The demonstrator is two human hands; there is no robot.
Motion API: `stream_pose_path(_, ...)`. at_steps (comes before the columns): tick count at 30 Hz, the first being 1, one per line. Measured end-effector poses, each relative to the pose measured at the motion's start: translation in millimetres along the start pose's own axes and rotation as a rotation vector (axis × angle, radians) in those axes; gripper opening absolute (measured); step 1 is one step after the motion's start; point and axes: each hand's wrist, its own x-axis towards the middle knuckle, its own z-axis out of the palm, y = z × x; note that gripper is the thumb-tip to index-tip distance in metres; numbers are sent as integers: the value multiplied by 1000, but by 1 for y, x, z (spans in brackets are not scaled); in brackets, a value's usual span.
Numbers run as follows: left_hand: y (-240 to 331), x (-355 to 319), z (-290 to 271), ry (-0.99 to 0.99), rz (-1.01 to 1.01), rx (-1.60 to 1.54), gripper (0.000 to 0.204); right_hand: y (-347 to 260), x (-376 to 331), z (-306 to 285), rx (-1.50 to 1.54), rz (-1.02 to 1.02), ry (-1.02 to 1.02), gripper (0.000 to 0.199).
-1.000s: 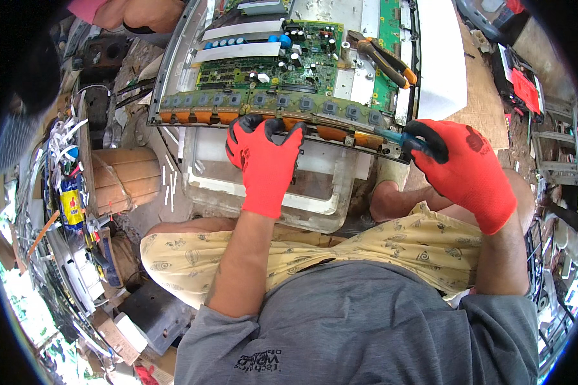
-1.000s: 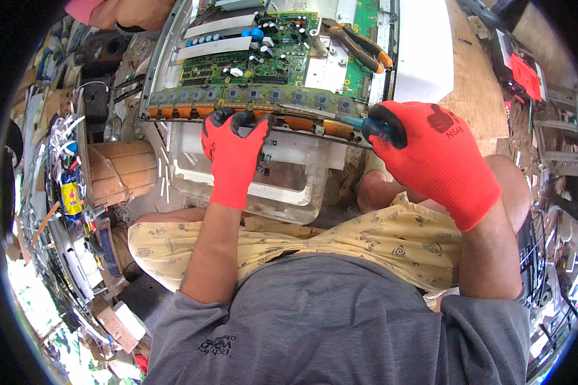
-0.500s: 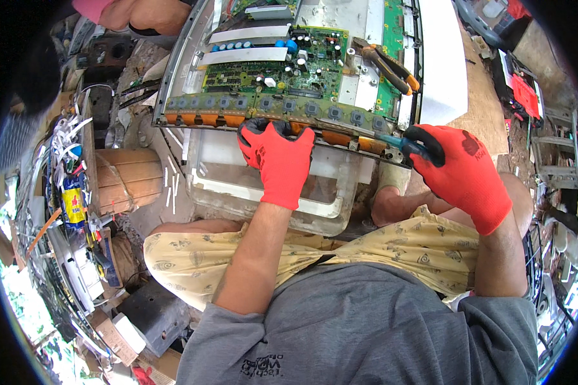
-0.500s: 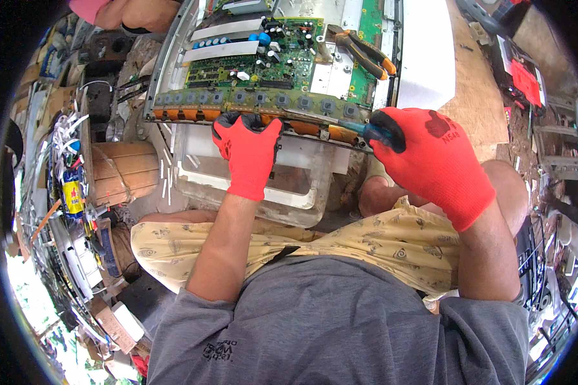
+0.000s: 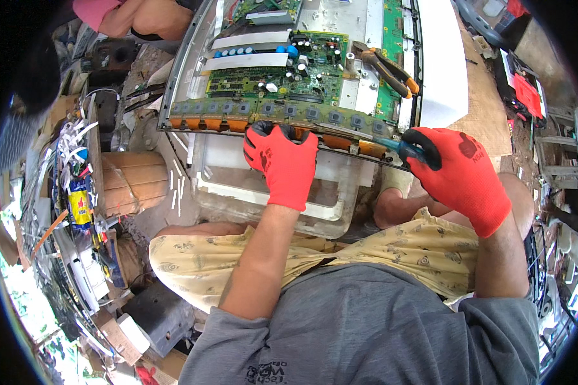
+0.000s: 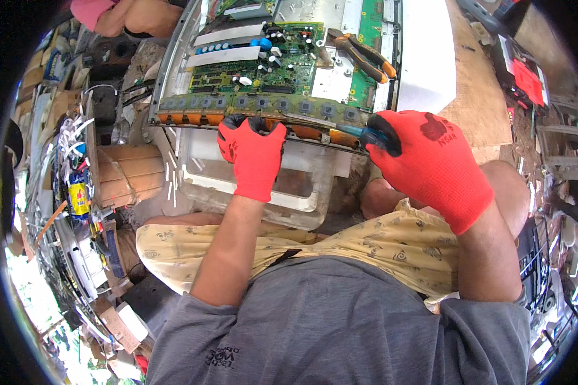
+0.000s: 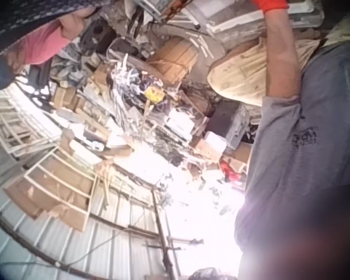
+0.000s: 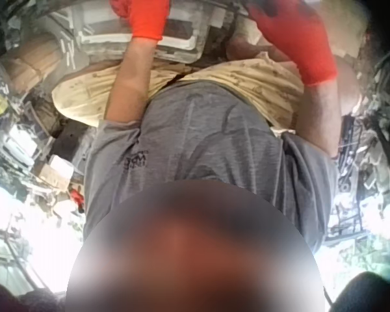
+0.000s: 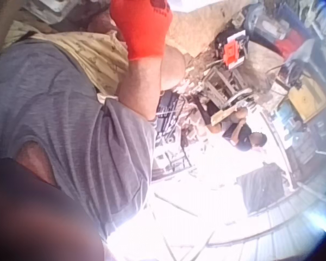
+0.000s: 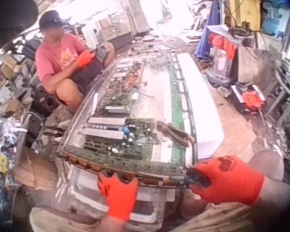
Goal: The person disassembles a large electronic device, likely a television, by removing screws and detaching circuit boards. They use a screwdriver to loosen fasteners and pliers to cut wires, carefully separating components and placing them aside.
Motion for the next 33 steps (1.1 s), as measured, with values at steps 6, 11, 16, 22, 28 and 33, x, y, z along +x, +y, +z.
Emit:
stream_pose_path(6,-16,-5,15,110,105,-52,34,1,-1,-1,9,-15,28,19)
stream_pose_path(11,-20,-8,22,176,150,-213,30,8,-2,-1,-4,-15,9,21)
stream_pose_path(16,-19,-9,28,224,212,-193,30,7,-2,-1,6,-1,13,22)
stream_pose_path(22,-24,-11,37,229,192,-348,26,4,-2,-3,-19,14,-17,21)
stream_pose_path(28,-21,-10,36,153,83,-565,30,6,-1,1,-8,7,-10,20)
stream_pose_path(33,-26,-9,39,150,16,-797,19,4,0,1,-9,-6,-1,19)
